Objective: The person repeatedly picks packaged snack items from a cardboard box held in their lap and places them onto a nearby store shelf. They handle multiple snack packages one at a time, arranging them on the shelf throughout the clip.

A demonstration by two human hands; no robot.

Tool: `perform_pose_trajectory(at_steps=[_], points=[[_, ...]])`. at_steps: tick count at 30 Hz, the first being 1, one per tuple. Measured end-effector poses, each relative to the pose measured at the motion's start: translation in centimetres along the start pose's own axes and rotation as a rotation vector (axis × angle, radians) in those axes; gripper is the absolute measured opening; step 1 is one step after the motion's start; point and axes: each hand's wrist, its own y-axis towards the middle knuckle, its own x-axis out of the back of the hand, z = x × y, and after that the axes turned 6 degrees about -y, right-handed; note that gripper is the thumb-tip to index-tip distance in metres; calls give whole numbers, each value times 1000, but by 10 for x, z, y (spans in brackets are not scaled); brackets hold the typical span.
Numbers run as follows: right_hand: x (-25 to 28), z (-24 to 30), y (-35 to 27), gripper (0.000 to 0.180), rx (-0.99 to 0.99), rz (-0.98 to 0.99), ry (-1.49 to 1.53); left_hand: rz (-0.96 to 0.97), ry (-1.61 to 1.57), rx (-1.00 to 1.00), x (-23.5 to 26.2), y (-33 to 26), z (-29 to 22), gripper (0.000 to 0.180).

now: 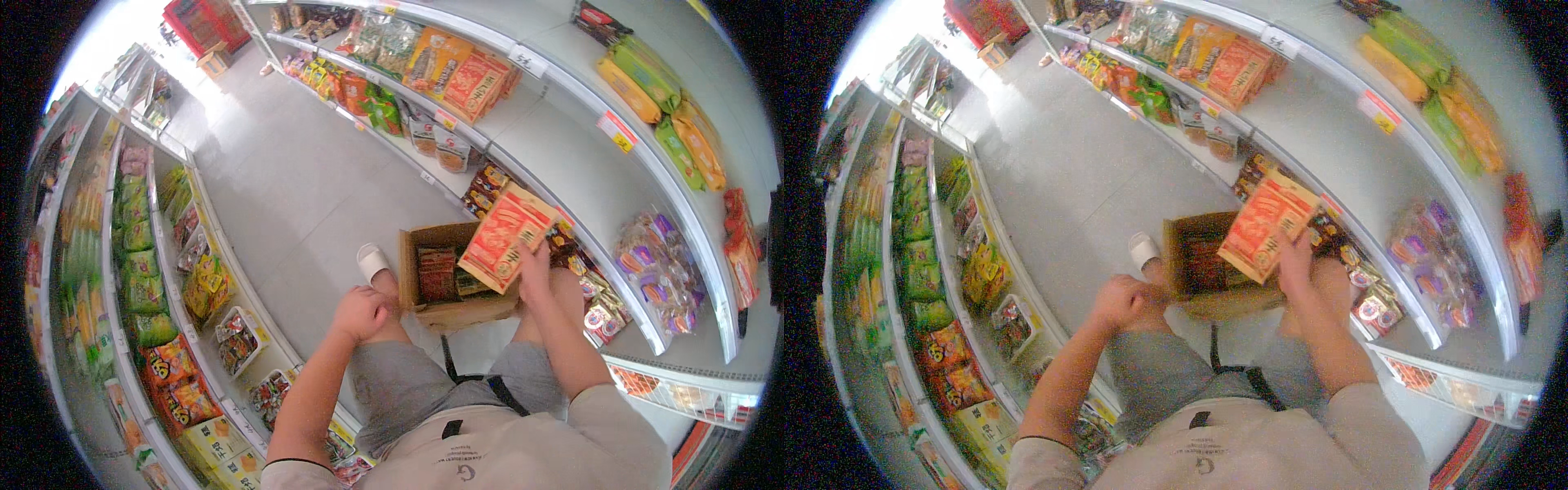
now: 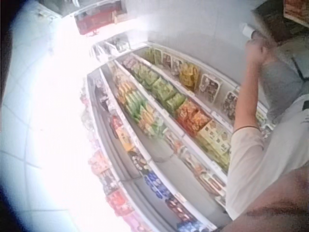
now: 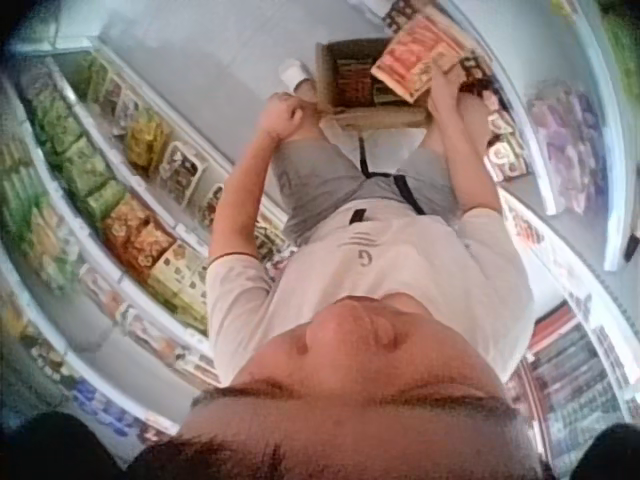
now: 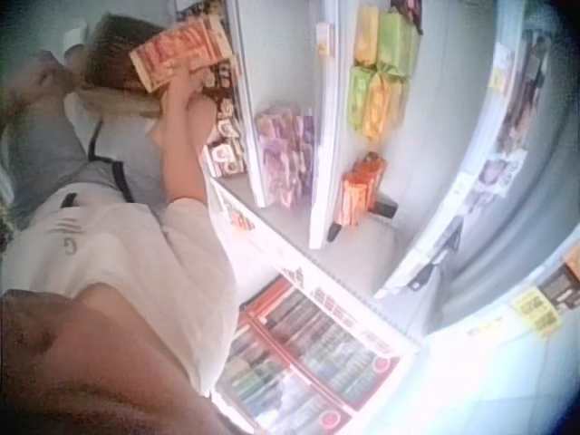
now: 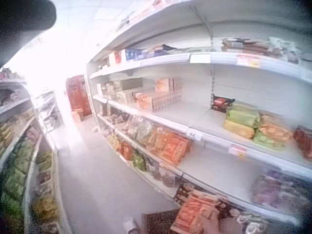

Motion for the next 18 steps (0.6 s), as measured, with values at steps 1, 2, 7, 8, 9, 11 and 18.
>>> perform_pose_trajectory(at_steps=[1, 2, 7, 8, 9, 11, 18], points=[[-6, -2, 8, 54, 19, 45, -98, 3, 27, 0, -3, -1, 5, 18], [-11, -5, 15, 53, 38, 90, -197, 4, 54, 1, -6, -3, 10, 18], [-21, -43, 44, 41, 180, 256, -684, 13, 75, 15, -7, 18, -7, 19], [-32, -42, 39, 42, 158, 316, -717, 20, 82, 15, -6, 19, -8, 19], [-44, -44, 30, 45, 156, 343, -682, 27, 91, 17, -4, 19, -7, 20], [-66, -47, 17, 44, 162, 387, -762, 41, 115, 38, 0, 19, -13, 20], [-91, -131, 24, 49, 46, 360, -780, 142, 116, 73, 12, 26, -21, 20]])
